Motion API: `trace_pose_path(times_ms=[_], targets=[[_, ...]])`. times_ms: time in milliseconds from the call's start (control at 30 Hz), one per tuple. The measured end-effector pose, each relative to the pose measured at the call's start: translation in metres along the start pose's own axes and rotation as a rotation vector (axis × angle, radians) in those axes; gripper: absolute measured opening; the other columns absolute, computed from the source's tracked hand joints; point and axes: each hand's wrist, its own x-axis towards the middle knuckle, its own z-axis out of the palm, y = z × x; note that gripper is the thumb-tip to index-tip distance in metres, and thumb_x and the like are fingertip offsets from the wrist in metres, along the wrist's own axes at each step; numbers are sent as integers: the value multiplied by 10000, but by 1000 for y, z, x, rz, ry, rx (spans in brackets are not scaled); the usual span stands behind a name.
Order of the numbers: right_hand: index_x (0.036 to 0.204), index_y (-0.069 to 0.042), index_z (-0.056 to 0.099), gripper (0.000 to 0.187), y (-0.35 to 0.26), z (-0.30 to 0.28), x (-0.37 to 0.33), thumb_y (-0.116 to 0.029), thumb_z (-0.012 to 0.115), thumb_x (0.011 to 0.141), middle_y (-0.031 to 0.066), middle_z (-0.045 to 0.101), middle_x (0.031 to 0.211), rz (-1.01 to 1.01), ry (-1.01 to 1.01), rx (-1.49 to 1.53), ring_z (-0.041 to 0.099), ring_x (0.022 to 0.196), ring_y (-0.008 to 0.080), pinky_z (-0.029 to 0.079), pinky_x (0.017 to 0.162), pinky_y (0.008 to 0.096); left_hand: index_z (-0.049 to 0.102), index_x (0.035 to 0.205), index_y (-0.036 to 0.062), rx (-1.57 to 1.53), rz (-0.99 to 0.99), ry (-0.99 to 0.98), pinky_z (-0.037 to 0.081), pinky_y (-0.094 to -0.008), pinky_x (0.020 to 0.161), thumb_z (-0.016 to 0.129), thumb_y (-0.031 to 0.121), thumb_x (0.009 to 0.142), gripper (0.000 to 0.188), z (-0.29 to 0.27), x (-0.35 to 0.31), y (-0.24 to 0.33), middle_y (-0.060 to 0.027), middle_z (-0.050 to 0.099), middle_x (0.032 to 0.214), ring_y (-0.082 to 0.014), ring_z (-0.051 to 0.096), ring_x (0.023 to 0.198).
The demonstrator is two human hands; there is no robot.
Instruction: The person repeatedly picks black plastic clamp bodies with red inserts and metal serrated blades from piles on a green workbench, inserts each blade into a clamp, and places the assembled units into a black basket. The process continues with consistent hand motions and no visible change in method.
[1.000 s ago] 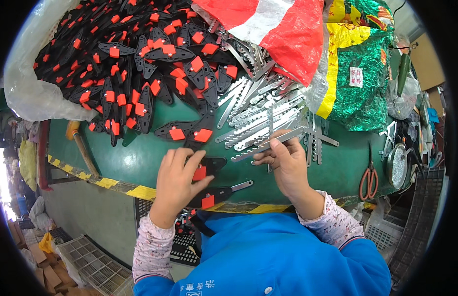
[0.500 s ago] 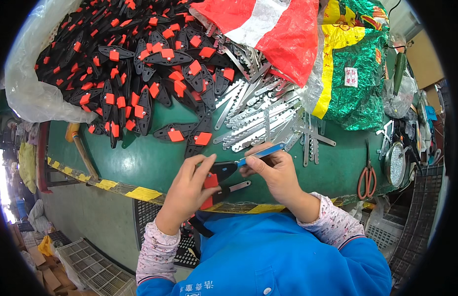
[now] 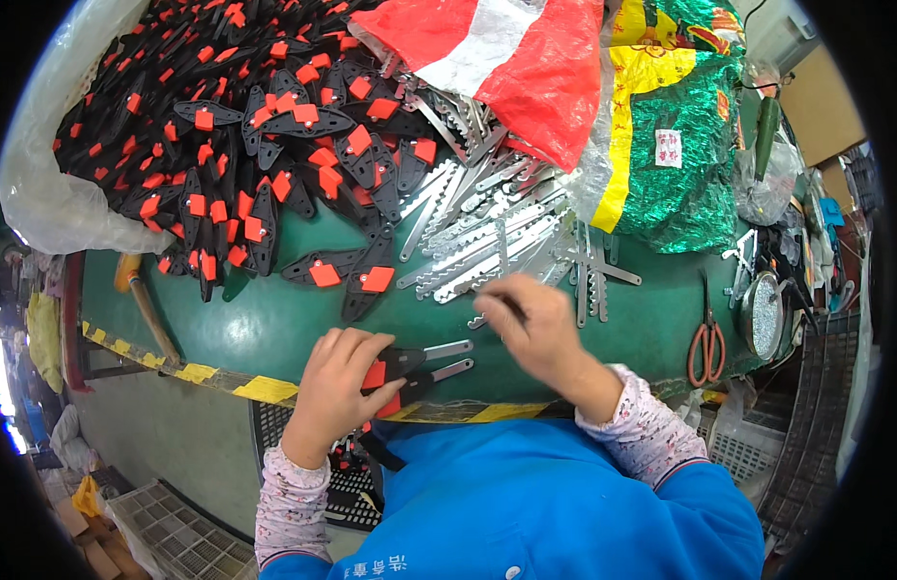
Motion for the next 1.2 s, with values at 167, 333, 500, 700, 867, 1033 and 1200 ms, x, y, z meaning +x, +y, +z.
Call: trace_pose_path(times_ms=[167, 333, 500, 700, 867, 1033, 1200], targets=[[818, -81, 616, 322, 19, -4, 8, -327, 808, 897, 105, 674, 779, 39, -127, -616, 696, 703, 301, 547, 595, 443, 729, 1094, 16, -105, -110, -29, 534, -428, 878, 882, 248, 821, 389, -1, 3, -13, -149, 649, 1066, -345, 637, 1004], [888, -70, 622, 238, 22, 6, 7, -251, 775, 920, 125, 680, 816, -13, -185, -506, 707, 752, 331, 554, 630, 464, 613, 1324, 7, 259, -156, 342, 566, -440, 814, 863, 304, 846, 616, 12, 46, -31, -141, 662, 996, -345, 678, 956], [1044, -53, 688, 99, 4, -8, 3, -127, 714, 983, 142, 713, 921, 55, -208, -43, 715, 808, 357, 559, 699, 445, 491, 1478, -32, 137, -351, 90, 567, -488, 646, 773, 274, 922, 694, 19, 65, -22, -209, 702, 822, -393, 711, 716], [1136, -37, 719, 175, 16, -14, -5, -101, 739, 975, 147, 720, 988, -2, -114, -21, 718, 805, 344, 571, 720, 384, 406, 1543, -49, -155, -526, 137, 549, -544, 629, 637, 122, 964, 646, 6, 41, -36, -272, 683, 738, -455, 695, 682], [1080, -40, 738, 221, 8, -18, -7, -158, 821, 913, 138, 727, 969, 146, -198, -14, 721, 779, 319, 571, 679, 371, 583, 1458, 65, 397, 5, 173, 567, -478, 845, 606, -24, 892, 573, -30, 43, -40, -160, 693, 1275, -367, 690, 1063], [1090, -15, 732, 256, 9, -7, -8, -132, 848, 893, 124, 715, 916, 52, -204, -10, 677, 719, 222, 531, 645, 325, 676, 1392, 109, 476, 306, 34, 515, -432, 1005, 641, 18, 837, 564, -19, 47, -53, -59, 663, 1314, -296, 624, 1175], [1081, -25, 748, 238, 5, -11, -12, -148, 841, 899, 120, 726, 913, 215, -207, 113, 689, 713, 232, 535, 636, 336, 603, 1018, 29, 375, 364, 62, 552, -419, 889, 747, 71, 757, 301, -17, 40, -64, -116, 642, 1141, -290, 650, 1066]])
